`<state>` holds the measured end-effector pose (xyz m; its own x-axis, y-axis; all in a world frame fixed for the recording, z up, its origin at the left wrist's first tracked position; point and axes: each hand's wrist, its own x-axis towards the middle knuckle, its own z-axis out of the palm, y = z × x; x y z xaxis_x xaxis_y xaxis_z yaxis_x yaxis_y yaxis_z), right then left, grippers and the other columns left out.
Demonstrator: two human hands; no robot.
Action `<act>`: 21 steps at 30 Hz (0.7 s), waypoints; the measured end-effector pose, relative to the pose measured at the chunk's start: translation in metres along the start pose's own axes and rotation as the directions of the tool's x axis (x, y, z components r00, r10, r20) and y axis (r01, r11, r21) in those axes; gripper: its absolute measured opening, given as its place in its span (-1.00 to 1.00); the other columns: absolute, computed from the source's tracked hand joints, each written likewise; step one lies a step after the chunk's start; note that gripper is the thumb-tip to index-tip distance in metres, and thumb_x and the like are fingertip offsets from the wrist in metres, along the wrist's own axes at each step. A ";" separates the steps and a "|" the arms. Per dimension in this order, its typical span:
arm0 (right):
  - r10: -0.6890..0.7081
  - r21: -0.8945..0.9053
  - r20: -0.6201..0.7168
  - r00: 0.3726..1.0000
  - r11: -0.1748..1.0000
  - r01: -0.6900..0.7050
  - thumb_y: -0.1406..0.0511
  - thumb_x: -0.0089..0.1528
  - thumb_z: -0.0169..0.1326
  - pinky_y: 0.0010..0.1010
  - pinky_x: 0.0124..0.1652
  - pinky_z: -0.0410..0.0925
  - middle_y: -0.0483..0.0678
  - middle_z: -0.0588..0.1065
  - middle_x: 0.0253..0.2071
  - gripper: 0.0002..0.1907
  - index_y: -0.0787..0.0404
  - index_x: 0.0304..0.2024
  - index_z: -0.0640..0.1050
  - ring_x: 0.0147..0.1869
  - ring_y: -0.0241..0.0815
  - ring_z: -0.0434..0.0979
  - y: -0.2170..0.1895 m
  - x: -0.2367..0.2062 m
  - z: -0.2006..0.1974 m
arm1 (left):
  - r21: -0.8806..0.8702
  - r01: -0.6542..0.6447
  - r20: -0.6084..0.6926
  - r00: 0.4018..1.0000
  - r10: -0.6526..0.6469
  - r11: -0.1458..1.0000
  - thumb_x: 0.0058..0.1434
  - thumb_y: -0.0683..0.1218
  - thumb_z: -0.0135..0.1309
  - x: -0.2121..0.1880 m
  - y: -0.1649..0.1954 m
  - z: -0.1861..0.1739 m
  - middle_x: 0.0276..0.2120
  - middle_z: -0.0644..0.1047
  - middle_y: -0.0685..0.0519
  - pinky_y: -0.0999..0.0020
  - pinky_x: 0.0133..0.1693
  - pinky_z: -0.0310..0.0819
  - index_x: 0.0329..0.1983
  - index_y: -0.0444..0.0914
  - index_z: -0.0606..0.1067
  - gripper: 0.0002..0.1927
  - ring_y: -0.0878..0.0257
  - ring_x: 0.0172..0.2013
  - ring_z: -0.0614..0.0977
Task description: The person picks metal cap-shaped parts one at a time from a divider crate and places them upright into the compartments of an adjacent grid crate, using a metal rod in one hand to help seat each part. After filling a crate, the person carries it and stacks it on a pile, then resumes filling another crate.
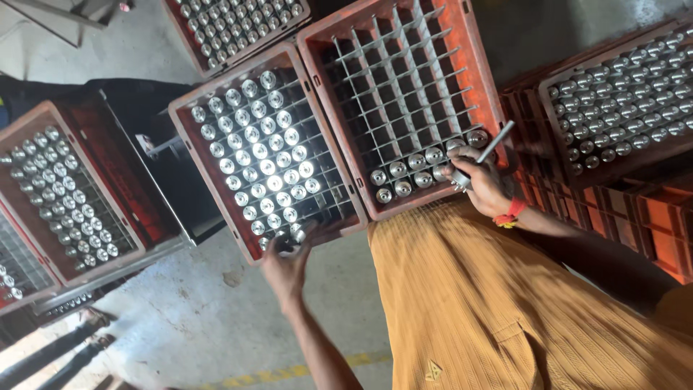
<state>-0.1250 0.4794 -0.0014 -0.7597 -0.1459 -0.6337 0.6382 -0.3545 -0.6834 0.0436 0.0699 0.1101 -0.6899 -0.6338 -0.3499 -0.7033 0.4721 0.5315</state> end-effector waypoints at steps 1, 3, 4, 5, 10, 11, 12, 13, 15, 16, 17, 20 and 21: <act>0.019 -0.004 -0.012 1.000 1.000 -0.019 0.45 0.35 0.02 -0.43 -0.23 0.45 -0.02 0.53 -0.24 -0.87 0.27 -0.06 0.53 -0.20 -0.21 0.62 0.000 -0.002 -0.002 | -0.096 -0.144 -0.082 0.987 0.137 0.985 -0.04 0.01 0.37 -0.003 0.000 -0.014 -0.27 0.65 -0.08 0.24 -0.15 0.56 -0.13 -0.35 0.59 -0.53 0.17 -0.27 0.68; 0.026 -0.016 -0.016 1.000 1.000 -0.026 0.45 0.34 0.02 -0.43 -0.25 0.44 -0.02 0.53 -0.25 -0.87 0.26 -0.07 0.53 -0.20 -0.20 0.62 0.002 -0.003 -0.002 | -0.409 -0.352 -0.232 0.932 0.277 0.842 0.04 -0.03 0.34 -0.002 0.004 -0.025 -0.14 0.63 -0.06 0.27 -0.02 0.55 -0.02 -0.35 0.55 -0.52 0.20 -0.12 0.65; 0.019 -0.024 -0.015 1.000 1.000 -0.019 0.45 0.33 0.02 -0.43 -0.24 0.45 -0.02 0.54 -0.25 -0.86 0.27 -0.07 0.53 -0.21 -0.19 0.62 0.003 -0.002 0.001 | -0.610 -0.397 -0.283 0.918 0.279 0.686 0.10 -0.02 0.33 0.002 0.008 -0.018 -0.03 0.62 -0.05 0.28 0.08 0.53 0.04 -0.34 0.53 -0.51 0.19 -0.01 0.65; 0.013 -0.034 -0.012 1.000 0.999 -0.013 0.45 0.32 0.02 -0.43 -0.24 0.45 -0.02 0.54 -0.25 -0.86 0.28 -0.07 0.53 -0.21 -0.18 0.63 0.003 -0.002 0.006 | -0.767 -0.425 -0.333 0.904 0.267 0.482 0.17 0.00 0.32 0.007 0.015 -0.004 0.07 0.61 -0.04 0.29 0.18 0.52 0.11 -0.33 0.51 -0.49 0.18 0.09 0.64; 0.026 -0.046 0.109 0.994 0.999 -0.021 0.44 0.31 0.01 -0.44 -0.22 0.47 -0.02 0.56 -0.23 -0.85 0.31 -0.08 0.55 -0.24 -0.24 0.60 -0.006 -0.007 0.052 | -0.620 0.103 0.077 0.995 -0.070 0.778 0.18 -0.10 0.36 0.017 0.086 0.118 -0.31 0.49 -0.05 0.32 -0.37 0.32 -0.01 -0.41 0.53 -0.59 0.19 -0.39 0.42; 0.018 -0.043 0.149 0.989 0.999 -0.011 0.43 0.32 0.01 -0.43 -0.22 0.48 0.00 0.55 -0.26 -0.84 0.31 -0.07 0.56 -0.26 -0.25 0.58 -0.012 -0.006 0.063 | -0.588 0.034 0.105 0.994 0.035 0.808 0.17 -0.11 0.35 0.008 0.105 0.137 -0.30 0.52 -0.05 0.31 -0.34 0.36 -0.01 -0.40 0.53 -0.60 0.19 -0.37 0.47; -0.022 -0.030 0.193 0.981 0.999 0.028 0.43 0.34 0.02 -0.46 -0.22 0.45 -0.02 0.53 -0.26 -0.85 0.30 -0.06 0.55 -0.24 -0.28 0.57 -0.019 -0.004 0.075 | -0.563 0.000 0.146 0.984 0.100 0.826 0.16 -0.12 0.34 -0.004 0.124 0.150 -0.29 0.56 -0.05 0.30 -0.32 0.40 0.00 -0.39 0.53 -0.60 0.20 -0.36 0.51; -0.054 -0.017 0.225 0.973 0.998 0.060 0.42 0.36 0.02 -0.49 -0.21 0.43 -0.04 0.51 -0.25 -0.86 0.29 -0.04 0.53 -0.21 -0.30 0.57 -0.026 -0.006 0.082 | -0.542 -0.009 0.204 0.969 0.142 0.840 0.15 -0.13 0.33 -0.017 0.143 0.157 -0.29 0.59 -0.05 0.30 -0.29 0.45 0.01 -0.38 0.53 -0.60 0.21 -0.34 0.56; -0.056 0.005 0.206 0.977 0.998 0.056 0.41 0.37 0.02 -0.51 -0.21 0.42 -0.06 0.48 -0.26 -0.86 0.28 -0.03 0.51 -0.19 -0.32 0.56 -0.036 -0.014 0.091 | -0.504 0.034 0.338 0.927 0.160 0.863 0.13 -0.15 0.30 -0.045 0.178 0.161 -0.27 0.66 -0.05 0.29 -0.23 0.53 0.02 -0.36 0.53 -0.60 0.22 -0.31 0.64; -0.036 0.016 0.166 0.985 0.999 0.034 0.40 0.36 0.02 -0.50 -0.20 0.43 -0.06 0.48 -0.28 -0.85 0.27 -0.03 0.51 -0.20 -0.32 0.56 -0.041 -0.012 0.095 | -0.485 0.042 0.378 0.911 0.167 0.873 0.12 -0.17 0.29 -0.055 0.194 0.159 -0.26 0.69 -0.06 0.28 -0.20 0.57 0.02 -0.35 0.53 -0.60 0.23 -0.29 0.69; -0.015 0.027 0.127 0.992 1.000 0.012 0.40 0.35 0.02 -0.50 -0.20 0.44 -0.06 0.48 -0.29 -0.85 0.26 -0.03 0.50 -0.20 -0.32 0.56 -0.045 -0.013 0.095 | -0.451 0.022 0.409 0.893 0.185 0.892 0.10 -0.16 0.30 -0.062 0.207 0.156 -0.26 0.69 -0.07 0.26 -0.20 0.57 0.02 -0.36 0.53 -0.59 0.21 -0.29 0.70; -0.053 -0.078 0.121 0.991 0.995 0.063 0.39 0.33 0.01 -0.53 -0.19 0.43 -0.15 0.48 -0.24 -0.84 0.26 -0.04 0.50 -0.19 -0.34 0.56 -0.051 -0.017 0.084 | -0.370 -0.006 0.482 0.853 0.197 0.929 0.06 -0.14 0.33 -0.068 0.229 0.155 -0.27 0.69 -0.10 0.23 -0.20 0.57 0.06 -0.35 0.52 -0.52 0.16 -0.28 0.72; -0.121 -0.060 0.229 0.966 0.989 0.138 0.38 0.38 0.01 -0.53 -0.18 0.42 -0.15 0.46 -0.24 -0.87 0.26 -0.03 0.49 -0.18 -0.35 0.53 -0.051 -0.019 0.078 | -0.355 0.010 0.497 0.849 0.180 0.935 0.04 -0.13 0.33 -0.066 0.231 0.158 -0.27 0.68 -0.10 0.23 -0.20 0.57 0.12 -0.32 0.49 -0.45 0.16 -0.27 0.73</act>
<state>-0.1532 0.4285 0.0738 -0.8398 -0.3091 -0.4463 0.5332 -0.3152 -0.7851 -0.1008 0.3178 0.1338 -0.7974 -0.1489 -0.5848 -0.6033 0.2171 0.7674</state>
